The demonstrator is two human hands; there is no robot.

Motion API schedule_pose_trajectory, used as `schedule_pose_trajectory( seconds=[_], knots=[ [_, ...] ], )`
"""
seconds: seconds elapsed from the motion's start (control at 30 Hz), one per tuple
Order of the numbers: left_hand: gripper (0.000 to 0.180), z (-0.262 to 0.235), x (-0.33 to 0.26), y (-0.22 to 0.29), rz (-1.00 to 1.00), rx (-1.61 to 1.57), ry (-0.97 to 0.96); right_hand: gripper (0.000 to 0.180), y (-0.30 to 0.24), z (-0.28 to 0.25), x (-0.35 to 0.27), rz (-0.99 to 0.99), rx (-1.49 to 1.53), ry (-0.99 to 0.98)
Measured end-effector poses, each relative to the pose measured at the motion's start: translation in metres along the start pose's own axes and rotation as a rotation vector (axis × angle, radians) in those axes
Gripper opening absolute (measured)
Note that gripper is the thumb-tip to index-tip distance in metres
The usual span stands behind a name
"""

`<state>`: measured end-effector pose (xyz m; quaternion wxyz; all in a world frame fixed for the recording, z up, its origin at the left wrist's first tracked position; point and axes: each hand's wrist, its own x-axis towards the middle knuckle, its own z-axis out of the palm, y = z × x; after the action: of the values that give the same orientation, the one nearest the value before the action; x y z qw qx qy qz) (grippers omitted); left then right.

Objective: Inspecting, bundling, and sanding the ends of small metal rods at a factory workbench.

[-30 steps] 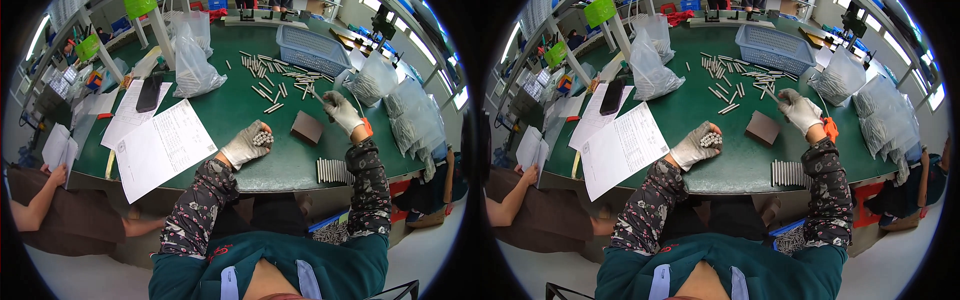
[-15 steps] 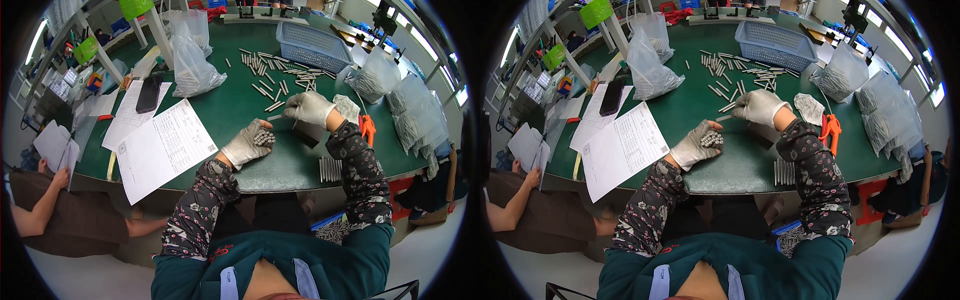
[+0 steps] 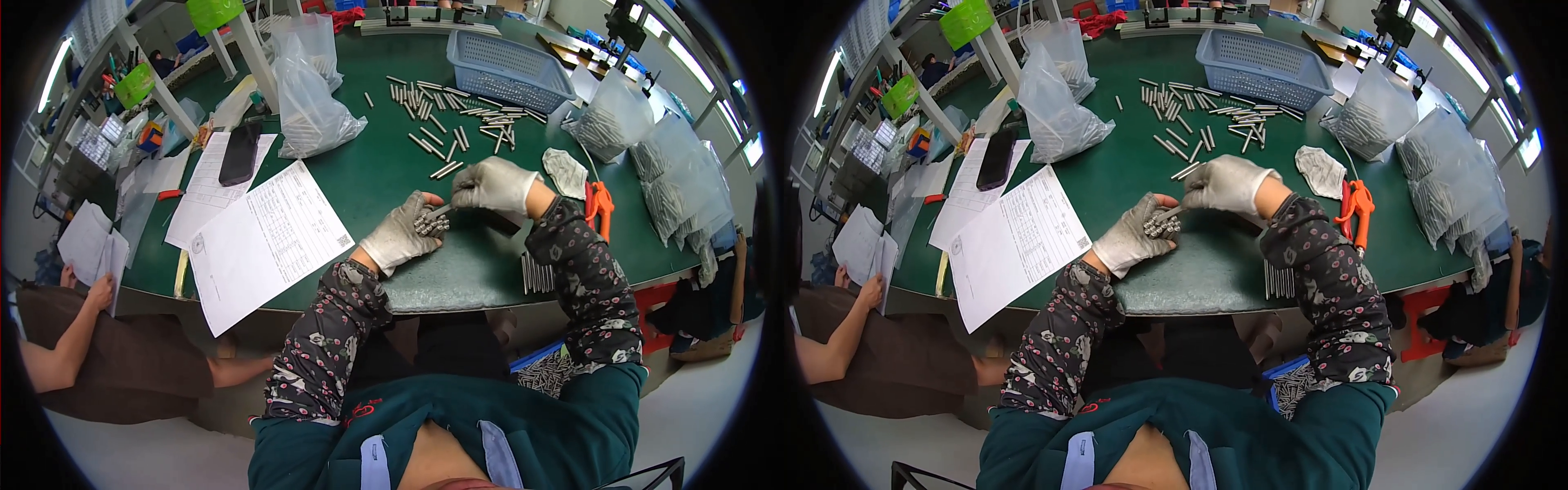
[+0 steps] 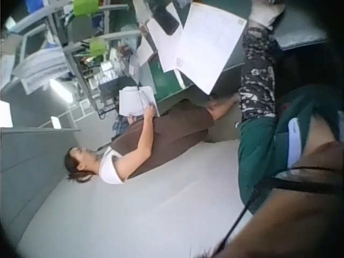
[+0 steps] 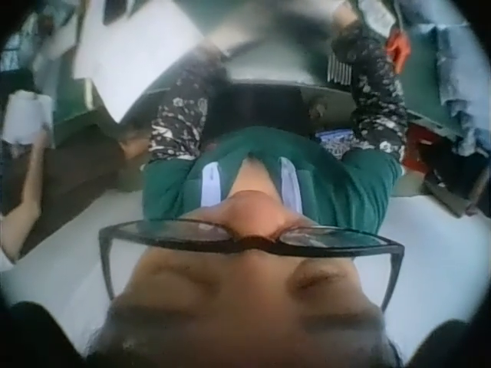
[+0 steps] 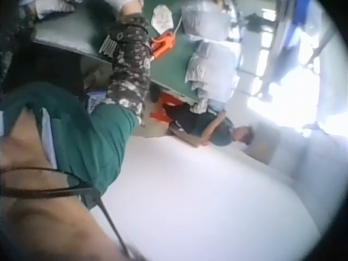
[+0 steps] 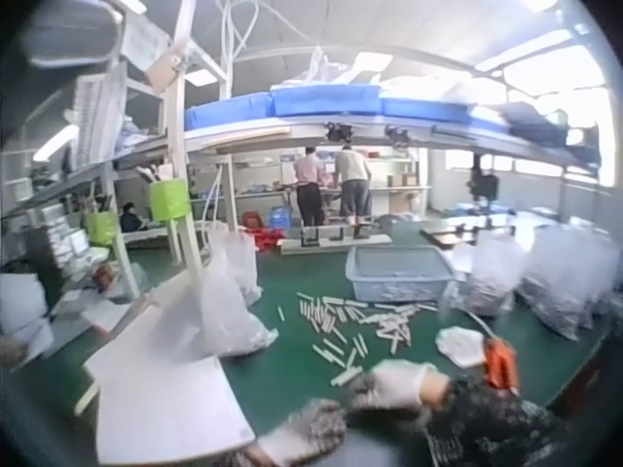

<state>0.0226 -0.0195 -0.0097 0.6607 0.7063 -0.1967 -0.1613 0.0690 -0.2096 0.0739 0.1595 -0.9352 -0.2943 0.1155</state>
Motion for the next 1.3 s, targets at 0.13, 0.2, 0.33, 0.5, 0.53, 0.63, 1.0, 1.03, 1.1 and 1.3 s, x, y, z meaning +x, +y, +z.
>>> schedule_pose_trajectory(
  seconds=[0.13,0.2,0.33,0.5,0.53,0.63,1.0,1.03,1.1,1.3],
  knots=[
    [0.055,-0.001,0.001,0.002,-0.025,0.064,0.013,0.028,-0.001,-0.002,-0.002,-0.002,0.085,0.039],
    [0.055,0.000,0.002,-0.001,-0.028,-0.067,-0.013,0.027,-0.017,0.007,-0.003,-0.079,0.045,-0.035],
    [0.052,-0.002,0.002,0.000,0.017,0.083,0.012,0.028,0.011,-0.010,-0.004,0.085,-0.003,0.059],
    [0.049,-0.001,0.002,-0.004,0.018,-0.076,-0.010,0.020,-0.007,0.014,-0.006,-0.093,0.142,-0.003],
    [0.048,-0.002,0.003,-0.005,0.017,0.015,-0.006,0.020,0.002,0.006,-0.007,-0.036,0.078,0.035],
    [0.047,0.000,0.002,0.002,-0.013,0.055,-0.003,0.028,0.016,-0.009,-0.010,0.110,-0.105,0.042],
    [0.039,0.002,0.000,-0.008,-0.019,-0.114,0.055,0.021,-0.008,0.009,-0.015,-0.131,0.103,0.033],
    [0.039,0.002,0.000,-0.007,-0.017,-0.114,0.050,0.021,-0.002,0.015,-0.014,-0.077,0.069,0.033],
    [0.040,0.000,0.002,-0.005,-0.073,-0.118,-0.029,0.020,0.016,0.000,-0.015,-0.008,0.058,0.075],
    [0.038,0.000,0.001,-0.005,-0.042,-0.191,-0.016,0.025,0.003,0.013,-0.017,-0.106,0.053,0.020]
  ],
)
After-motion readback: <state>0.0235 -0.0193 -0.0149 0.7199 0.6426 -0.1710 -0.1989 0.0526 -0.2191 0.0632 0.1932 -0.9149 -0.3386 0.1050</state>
